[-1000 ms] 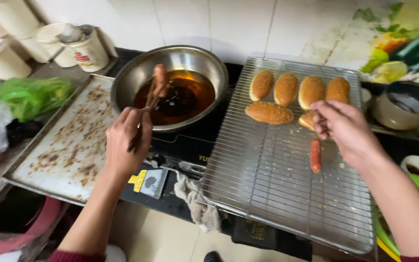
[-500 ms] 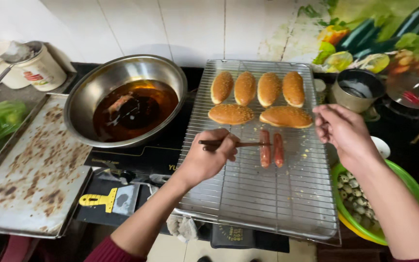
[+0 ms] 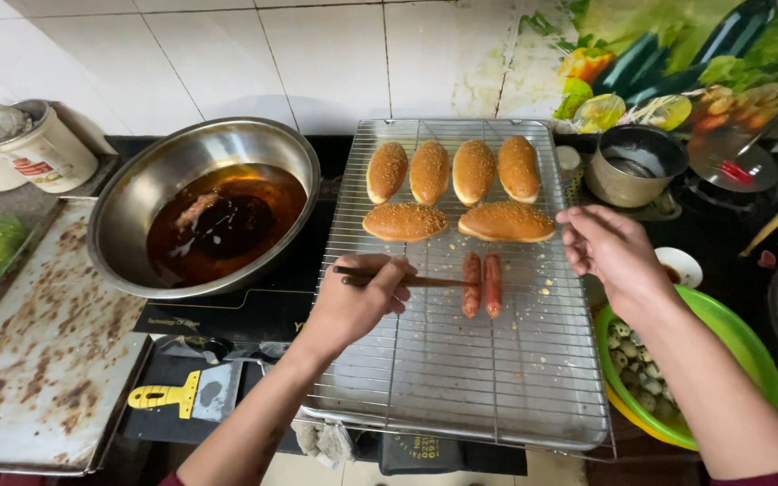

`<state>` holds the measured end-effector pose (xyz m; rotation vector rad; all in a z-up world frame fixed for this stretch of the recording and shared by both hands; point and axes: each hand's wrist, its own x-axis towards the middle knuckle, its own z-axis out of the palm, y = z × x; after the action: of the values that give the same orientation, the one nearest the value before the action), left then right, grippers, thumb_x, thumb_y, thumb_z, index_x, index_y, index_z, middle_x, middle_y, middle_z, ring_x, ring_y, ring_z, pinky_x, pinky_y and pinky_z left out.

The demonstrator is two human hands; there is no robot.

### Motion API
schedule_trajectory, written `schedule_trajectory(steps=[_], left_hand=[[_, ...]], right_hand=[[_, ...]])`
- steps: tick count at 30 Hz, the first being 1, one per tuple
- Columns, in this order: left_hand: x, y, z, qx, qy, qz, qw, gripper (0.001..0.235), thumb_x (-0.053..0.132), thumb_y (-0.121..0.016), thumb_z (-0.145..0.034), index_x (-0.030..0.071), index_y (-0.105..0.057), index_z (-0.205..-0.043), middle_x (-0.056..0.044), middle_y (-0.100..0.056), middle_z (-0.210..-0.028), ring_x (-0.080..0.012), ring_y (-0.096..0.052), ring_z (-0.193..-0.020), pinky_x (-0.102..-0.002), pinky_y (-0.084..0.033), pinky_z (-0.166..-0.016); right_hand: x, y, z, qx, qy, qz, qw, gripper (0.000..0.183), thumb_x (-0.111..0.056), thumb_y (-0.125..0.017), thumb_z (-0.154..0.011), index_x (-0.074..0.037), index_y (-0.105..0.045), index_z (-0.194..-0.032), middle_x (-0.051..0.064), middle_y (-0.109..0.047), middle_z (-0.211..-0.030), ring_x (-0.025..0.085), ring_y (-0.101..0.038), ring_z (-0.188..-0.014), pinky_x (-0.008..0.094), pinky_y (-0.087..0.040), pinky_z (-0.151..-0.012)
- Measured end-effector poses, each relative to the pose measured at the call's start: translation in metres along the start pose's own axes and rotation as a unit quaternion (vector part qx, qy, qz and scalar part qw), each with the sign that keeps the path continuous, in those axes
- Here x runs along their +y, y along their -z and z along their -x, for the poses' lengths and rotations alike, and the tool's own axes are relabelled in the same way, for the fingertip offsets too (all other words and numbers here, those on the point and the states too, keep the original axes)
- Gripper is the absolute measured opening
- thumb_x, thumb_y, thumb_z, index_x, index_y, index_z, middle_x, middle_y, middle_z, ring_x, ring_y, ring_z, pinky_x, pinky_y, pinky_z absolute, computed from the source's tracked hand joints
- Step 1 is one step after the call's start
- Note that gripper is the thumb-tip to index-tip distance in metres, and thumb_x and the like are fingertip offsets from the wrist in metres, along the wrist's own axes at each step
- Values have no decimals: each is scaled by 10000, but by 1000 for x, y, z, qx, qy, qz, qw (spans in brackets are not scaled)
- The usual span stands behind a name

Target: The person washes a metal pot in a double-basin sink using a sponge and running water. They then move to the stove to fry sausages in a pan of oil, using chopsticks to turn them and place them on a wire rack next to burger buns. Finally, they return to the sink to rinse a metal bowl.

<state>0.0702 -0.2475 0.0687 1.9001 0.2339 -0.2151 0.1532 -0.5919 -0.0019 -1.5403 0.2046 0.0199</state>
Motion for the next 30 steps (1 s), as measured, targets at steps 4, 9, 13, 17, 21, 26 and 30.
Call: schedule_trajectory(steps=[4,9,13,17,21,26,30], left_hand=[[-4,-3,3,-7,0,25,1000,337,295,-684,-1044,74,-938,-1050,-109,-864,-793,-149,-808,-660,-253,-645,-726],[-9,7,0,-10,6,9,1000,376,343,-650,-1039,107,-941,-1062,-78,-875,-827,-137,-823,-700,-248,-628,-779],[-8,50,-1,6,-132,57,990,268,173,-688,-1048,38,-919,-1029,-79,-850,-775,-150,-787,-713,-291,-664,-720],[18,139,13,116,-338,-99,929,264,257,-700,-1122,80,-892,-1083,-24,-885,-880,-82,-795,-801,-260,-648,-748],[25,231,-2,172,-328,-301,879,337,260,-697,-1126,110,-893,-897,-25,-877,-828,-179,-802,-685,-391,-599,-680],[-12,309,-60,168,-177,-452,858,301,368,-677,-1088,170,-872,-972,-148,-738,-714,-351,-623,-656,-520,-499,-699],[-36,339,-108,112,-101,-434,888,326,348,-647,-1157,179,-911,-1065,-55,-872,-860,-204,-748,-633,-392,-597,-613]], right_hand=[[1,-14,-4,-9,10,6,1000,170,-199,-651,-1207,-83,-754,-1138,13,-633,-836,118,-517,-641,279,-342,-552],[-7,-23,-1,-25,5,15,1000,185,-197,-633,-1220,-81,-760,-1155,14,-634,-842,118,-524,-666,274,-342,-571],[-8,-31,-3,-29,11,12,999,178,-196,-638,-1209,-73,-753,-1150,25,-635,-844,109,-522,-665,267,-348,-571],[-5,-38,-12,-39,48,1,998,160,-188,-653,-1194,-69,-739,-1131,25,-606,-816,107,-511,-646,270,-306,-549],[-16,-53,-6,-61,48,6,997,178,-205,-641,-1227,-63,-721,-1155,43,-633,-873,121,-521,-671,272,-343,-585],[-32,-81,7,-81,30,52,995,237,-141,-583,-1258,52,-720,-1241,149,-622,-932,215,-524,-739,340,-348,-608],[-43,-94,18,-80,2,53,995,240,-95,-555,-1261,79,-720,-1265,188,-624,-956,249,-523,-786,371,-343,-639]])
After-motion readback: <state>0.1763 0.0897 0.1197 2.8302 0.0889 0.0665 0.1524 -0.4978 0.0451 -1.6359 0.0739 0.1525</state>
